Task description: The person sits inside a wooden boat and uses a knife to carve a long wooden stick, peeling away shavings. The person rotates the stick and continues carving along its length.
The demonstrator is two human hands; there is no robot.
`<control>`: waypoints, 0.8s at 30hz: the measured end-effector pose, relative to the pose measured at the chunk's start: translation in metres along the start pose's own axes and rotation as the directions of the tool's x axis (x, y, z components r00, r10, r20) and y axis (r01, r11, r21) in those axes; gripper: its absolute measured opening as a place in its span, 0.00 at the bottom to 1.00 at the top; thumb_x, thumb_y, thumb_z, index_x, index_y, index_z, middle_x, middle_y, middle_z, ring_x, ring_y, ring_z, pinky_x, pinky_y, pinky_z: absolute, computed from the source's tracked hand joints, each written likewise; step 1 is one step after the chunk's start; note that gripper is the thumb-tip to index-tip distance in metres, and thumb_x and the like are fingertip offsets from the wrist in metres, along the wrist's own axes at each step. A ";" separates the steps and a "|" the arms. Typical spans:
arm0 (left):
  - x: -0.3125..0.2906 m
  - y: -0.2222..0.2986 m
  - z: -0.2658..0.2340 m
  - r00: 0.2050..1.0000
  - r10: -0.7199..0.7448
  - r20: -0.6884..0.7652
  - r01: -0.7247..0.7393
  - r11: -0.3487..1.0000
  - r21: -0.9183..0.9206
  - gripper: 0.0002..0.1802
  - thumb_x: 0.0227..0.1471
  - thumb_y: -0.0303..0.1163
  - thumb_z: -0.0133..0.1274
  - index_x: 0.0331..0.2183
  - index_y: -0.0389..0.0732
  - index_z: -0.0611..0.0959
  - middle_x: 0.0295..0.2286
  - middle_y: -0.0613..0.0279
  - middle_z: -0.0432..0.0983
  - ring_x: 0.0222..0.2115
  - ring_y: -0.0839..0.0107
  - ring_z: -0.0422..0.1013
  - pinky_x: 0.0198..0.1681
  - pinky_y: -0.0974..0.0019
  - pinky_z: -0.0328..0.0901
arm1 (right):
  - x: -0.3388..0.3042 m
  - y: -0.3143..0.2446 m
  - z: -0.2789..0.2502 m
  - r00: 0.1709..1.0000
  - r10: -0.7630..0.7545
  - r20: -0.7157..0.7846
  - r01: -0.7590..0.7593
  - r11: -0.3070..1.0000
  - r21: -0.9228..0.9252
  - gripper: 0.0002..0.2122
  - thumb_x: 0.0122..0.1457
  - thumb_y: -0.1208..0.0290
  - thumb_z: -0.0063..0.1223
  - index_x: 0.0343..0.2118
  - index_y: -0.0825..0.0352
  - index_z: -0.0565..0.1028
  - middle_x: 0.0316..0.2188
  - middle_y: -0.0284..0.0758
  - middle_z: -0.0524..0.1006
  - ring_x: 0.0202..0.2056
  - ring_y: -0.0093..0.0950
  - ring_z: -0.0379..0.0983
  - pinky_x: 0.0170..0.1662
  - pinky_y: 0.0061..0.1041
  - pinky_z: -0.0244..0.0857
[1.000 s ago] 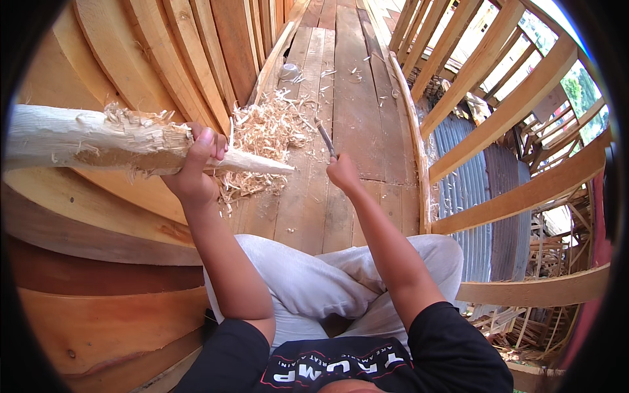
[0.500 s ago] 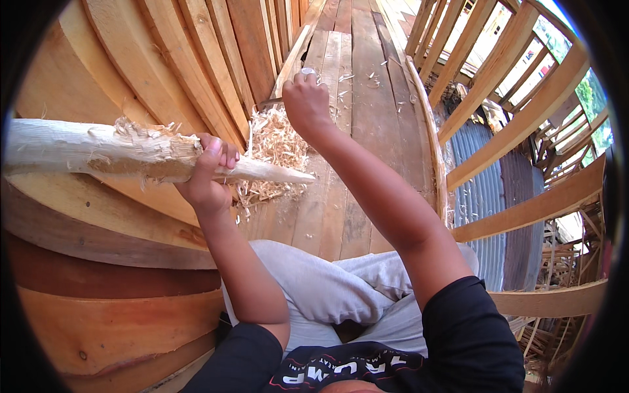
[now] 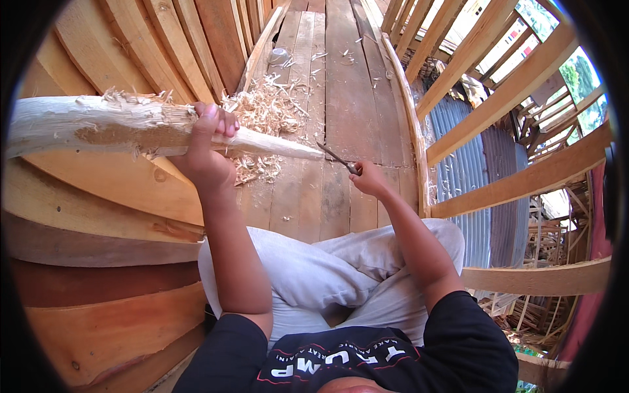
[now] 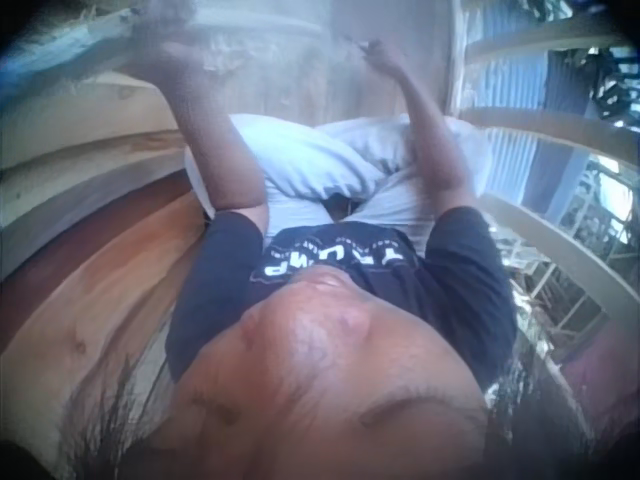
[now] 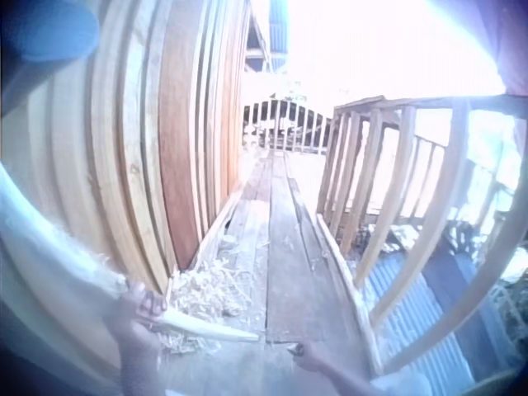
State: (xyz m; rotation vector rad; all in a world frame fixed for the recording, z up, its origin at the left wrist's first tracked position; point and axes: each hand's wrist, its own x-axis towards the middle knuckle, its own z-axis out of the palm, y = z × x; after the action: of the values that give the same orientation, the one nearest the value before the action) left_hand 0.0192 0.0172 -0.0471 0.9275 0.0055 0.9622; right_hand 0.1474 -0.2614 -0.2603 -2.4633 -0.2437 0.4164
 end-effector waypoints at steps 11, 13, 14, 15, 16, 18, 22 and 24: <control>0.016 0.041 -0.029 0.978 0.154 -0.143 -0.131 0.978 0.161 0.07 0.46 0.30 0.52 0.26 0.43 0.69 0.19 0.69 0.58 0.23 0.74 0.58 0.35 0.65 0.58 | -0.012 -0.017 0.042 0.789 -0.286 0.545 0.403 0.909 -0.106 0.12 0.40 0.71 0.69 0.29 0.66 0.79 0.30 0.40 0.80 0.35 0.38 0.77 0.38 0.34 0.69; 0.015 0.042 -0.029 0.979 0.146 -0.145 -0.127 0.983 0.135 0.07 0.47 0.30 0.51 0.27 0.43 0.69 0.19 0.69 0.58 0.22 0.74 0.58 0.35 0.64 0.58 | -0.011 -0.016 0.055 0.810 -0.261 0.525 0.381 0.915 -0.134 0.11 0.41 0.73 0.67 0.30 0.68 0.79 0.29 0.42 0.80 0.34 0.37 0.77 0.37 0.33 0.70; 0.015 0.043 -0.029 0.979 0.147 -0.138 -0.127 0.982 0.142 0.07 0.47 0.30 0.51 0.26 0.43 0.69 0.19 0.69 0.58 0.22 0.74 0.58 0.35 0.64 0.58 | -0.010 -0.025 0.054 0.924 -0.222 0.310 0.298 0.928 -0.225 0.10 0.43 0.73 0.66 0.30 0.67 0.79 0.29 0.42 0.80 0.34 0.40 0.77 0.36 0.34 0.69; 0.014 0.043 -0.028 0.980 0.147 -0.130 -0.128 0.981 0.147 0.06 0.47 0.30 0.51 0.26 0.43 0.69 0.19 0.69 0.58 0.22 0.74 0.58 0.35 0.64 0.58 | -0.005 -0.027 0.051 0.946 -0.222 0.234 0.273 0.939 -0.211 0.10 0.43 0.74 0.65 0.31 0.66 0.79 0.29 0.42 0.80 0.34 0.41 0.77 0.36 0.35 0.69; 0.014 0.043 -0.027 0.981 0.147 -0.123 -0.127 0.980 0.153 0.06 0.47 0.30 0.51 0.26 0.43 0.69 0.19 0.69 0.58 0.22 0.74 0.58 0.35 0.64 0.58 | 0.001 -0.029 0.048 0.963 -0.220 0.157 0.248 0.949 -0.195 0.10 0.44 0.74 0.65 0.31 0.66 0.79 0.29 0.43 0.80 0.33 0.41 0.77 0.36 0.35 0.69; 0.013 0.043 -0.026 0.983 0.139 -0.122 -0.119 0.981 0.155 0.06 0.47 0.30 0.51 0.26 0.43 0.69 0.19 0.69 0.58 0.22 0.75 0.58 0.35 0.64 0.58 | 0.002 -0.033 0.039 0.948 -0.271 0.168 0.298 0.940 -0.166 0.10 0.45 0.75 0.64 0.32 0.66 0.79 0.28 0.42 0.80 0.33 0.40 0.77 0.36 0.35 0.68; 0.012 0.042 -0.023 0.986 0.112 -0.126 -0.093 0.985 0.145 0.06 0.47 0.30 0.51 0.27 0.43 0.69 0.19 0.69 0.59 0.22 0.75 0.58 0.34 0.65 0.58 | -0.019 -0.036 0.055 0.743 -0.417 0.524 0.486 0.874 0.007 0.10 0.46 0.76 0.63 0.33 0.68 0.79 0.30 0.43 0.80 0.34 0.39 0.77 0.38 0.33 0.69; 0.012 0.040 -0.021 0.987 0.100 -0.127 -0.084 0.989 0.125 0.06 0.47 0.30 0.50 0.27 0.43 0.69 0.19 0.69 0.59 0.22 0.75 0.58 0.34 0.65 0.58 | -0.020 -0.036 0.072 0.780 -0.394 0.486 0.454 0.891 -0.006 0.09 0.46 0.76 0.62 0.33 0.69 0.79 0.30 0.44 0.80 0.34 0.39 0.78 0.38 0.33 0.69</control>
State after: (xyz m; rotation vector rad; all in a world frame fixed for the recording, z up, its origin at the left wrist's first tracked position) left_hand -0.0097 0.0489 -0.0283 0.9785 0.1349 1.1177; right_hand 0.1010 -0.1983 -0.2881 -2.2840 -1.0415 0.8179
